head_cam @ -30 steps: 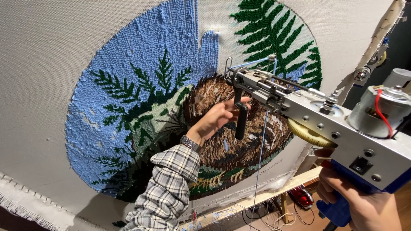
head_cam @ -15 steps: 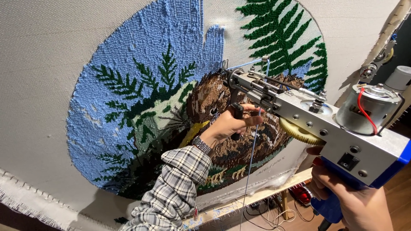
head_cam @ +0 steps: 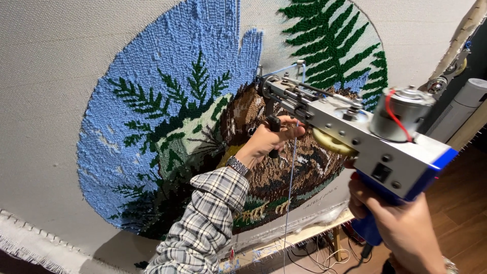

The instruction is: The person uses a handheld electric tufting gun to insert blue yarn into a stretched canvas, forming a circular rug with a bird and foliage design. The operator guides the tool along the pattern and occasionally adjusts the yarn with the other hand.

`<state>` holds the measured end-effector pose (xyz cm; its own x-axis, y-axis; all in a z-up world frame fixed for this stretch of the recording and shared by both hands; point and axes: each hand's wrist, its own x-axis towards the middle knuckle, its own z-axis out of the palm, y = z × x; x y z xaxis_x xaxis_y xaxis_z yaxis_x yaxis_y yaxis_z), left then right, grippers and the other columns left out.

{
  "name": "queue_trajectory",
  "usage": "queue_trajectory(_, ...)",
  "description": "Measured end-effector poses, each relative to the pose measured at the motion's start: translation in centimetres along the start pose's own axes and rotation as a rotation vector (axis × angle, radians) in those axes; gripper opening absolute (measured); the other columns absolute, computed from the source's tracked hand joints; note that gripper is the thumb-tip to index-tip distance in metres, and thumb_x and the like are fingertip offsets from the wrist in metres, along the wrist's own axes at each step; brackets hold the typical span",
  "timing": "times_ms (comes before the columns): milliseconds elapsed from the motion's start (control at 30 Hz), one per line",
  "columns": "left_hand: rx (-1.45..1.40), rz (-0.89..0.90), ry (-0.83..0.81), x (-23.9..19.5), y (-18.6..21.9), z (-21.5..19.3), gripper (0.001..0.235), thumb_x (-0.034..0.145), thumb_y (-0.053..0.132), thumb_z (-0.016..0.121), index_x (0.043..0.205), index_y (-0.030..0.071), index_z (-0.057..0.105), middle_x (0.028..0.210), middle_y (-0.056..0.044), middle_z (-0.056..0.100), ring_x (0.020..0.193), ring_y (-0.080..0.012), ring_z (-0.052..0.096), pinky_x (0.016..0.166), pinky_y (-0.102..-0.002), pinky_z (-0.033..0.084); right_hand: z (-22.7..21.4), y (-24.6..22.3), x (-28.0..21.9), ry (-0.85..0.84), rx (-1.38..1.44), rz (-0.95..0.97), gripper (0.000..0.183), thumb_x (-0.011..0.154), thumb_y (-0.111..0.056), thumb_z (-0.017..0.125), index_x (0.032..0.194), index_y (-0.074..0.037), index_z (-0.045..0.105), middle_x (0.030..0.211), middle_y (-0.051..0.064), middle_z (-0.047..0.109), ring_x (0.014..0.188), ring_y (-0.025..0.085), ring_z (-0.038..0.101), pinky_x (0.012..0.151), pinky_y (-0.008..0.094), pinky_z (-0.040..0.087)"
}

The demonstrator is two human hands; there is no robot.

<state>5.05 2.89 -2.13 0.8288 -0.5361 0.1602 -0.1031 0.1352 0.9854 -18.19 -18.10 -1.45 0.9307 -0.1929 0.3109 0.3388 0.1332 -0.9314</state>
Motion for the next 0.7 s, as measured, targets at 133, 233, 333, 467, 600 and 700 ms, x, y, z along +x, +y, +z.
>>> queue_trajectory(133, 0.006, -0.031, 0.087, 0.6, 0.2, -0.3, 0.07, 0.069, 0.044, 0.085, 0.126, 0.005, 0.071, 0.082, -0.008, 0.069, 0.048, -0.0043, 0.034, 0.043, -0.019, 0.027, 3.4, -1.4, -0.3, 0.159, -0.146, 0.177, 0.031, 0.091, 0.012, 0.064, 0.123, 0.016, 0.063, 0.09, 0.032, 0.068, 0.066, 0.037, 0.058, 0.06, 0.048, 0.052)
queue_trajectory(233, -0.004, 0.012, 0.076, 1.3, 0.1, -1.0, 0.063, 0.071, 0.043, 0.086, 0.12, 0.005, 0.073, 0.06, -0.002, 0.06, 0.041, -0.0045, 0.032, 0.037, -0.022, 0.023, 5.4, -1.9, -0.4, 0.183, -0.256, 0.153, 0.022, 0.095, 0.004, 0.066, 0.113, 0.013, 0.072, 0.084, 0.024, 0.071, 0.063, 0.031, 0.058, 0.056, 0.042, 0.052)
queue_trajectory(333, 0.108, -0.008, 0.06, 1.7, 0.3, -1.4, 0.054, 0.081, 0.042, 0.081, 0.117, 0.004, 0.07, 0.055, 0.0, 0.055, 0.036, -0.0045, 0.033, 0.033, -0.021, 0.023, 6.5, -2.4, -0.6, 0.187, -0.214, 0.139, 0.03, 0.095, 0.003, 0.066, 0.123, 0.01, 0.073, 0.086, 0.024, 0.07, 0.061, 0.03, 0.054, 0.053, 0.042, 0.048)
queue_trajectory(467, 0.129, -0.003, 0.05, 1.9, 0.3, -1.9, 0.05, 0.081, 0.039, 0.082, 0.117, 0.007, 0.069, 0.071, -0.005, 0.066, 0.041, -0.0059, 0.032, 0.038, -0.023, 0.024, 7.0, -2.1, -0.5, 0.246, -0.243, 0.223, 0.04, 0.09, 0.002, 0.069, 0.13, 0.007, 0.072, 0.1, 0.027, 0.079, 0.072, 0.032, 0.062, 0.064, 0.044, 0.057)
queue_trajectory(600, 0.323, 0.073, 0.042, 3.3, 0.0, -2.6, 0.064, 0.074, 0.048, 0.079, 0.121, 0.006, 0.066, 0.126, -0.021, 0.074, 0.121, -0.0328, 0.069, 0.101, -0.046, 0.058, 6.1, -0.9, -0.1, 0.241, -0.262, 0.22, 0.026, 0.092, 0.001, 0.072, 0.116, 0.011, 0.073, 0.081, 0.03, 0.073, 0.064, 0.035, 0.062, 0.061, 0.046, 0.058)
queue_trajectory(700, 0.39, -0.079, 0.043, 0.5, 4.4, -0.7, 0.088, 0.063, 0.063, 0.071, 0.134, 0.012, 0.063, 0.139, -0.017, 0.071, 0.133, -0.0305, 0.064, 0.115, -0.045, 0.047, 5.5, -0.5, 0.2, 0.204, -0.259, 0.174, 0.022, 0.093, -0.001, 0.07, 0.113, 0.01, 0.068, 0.082, 0.027, 0.07, 0.063, 0.034, 0.062, 0.059, 0.046, 0.059)
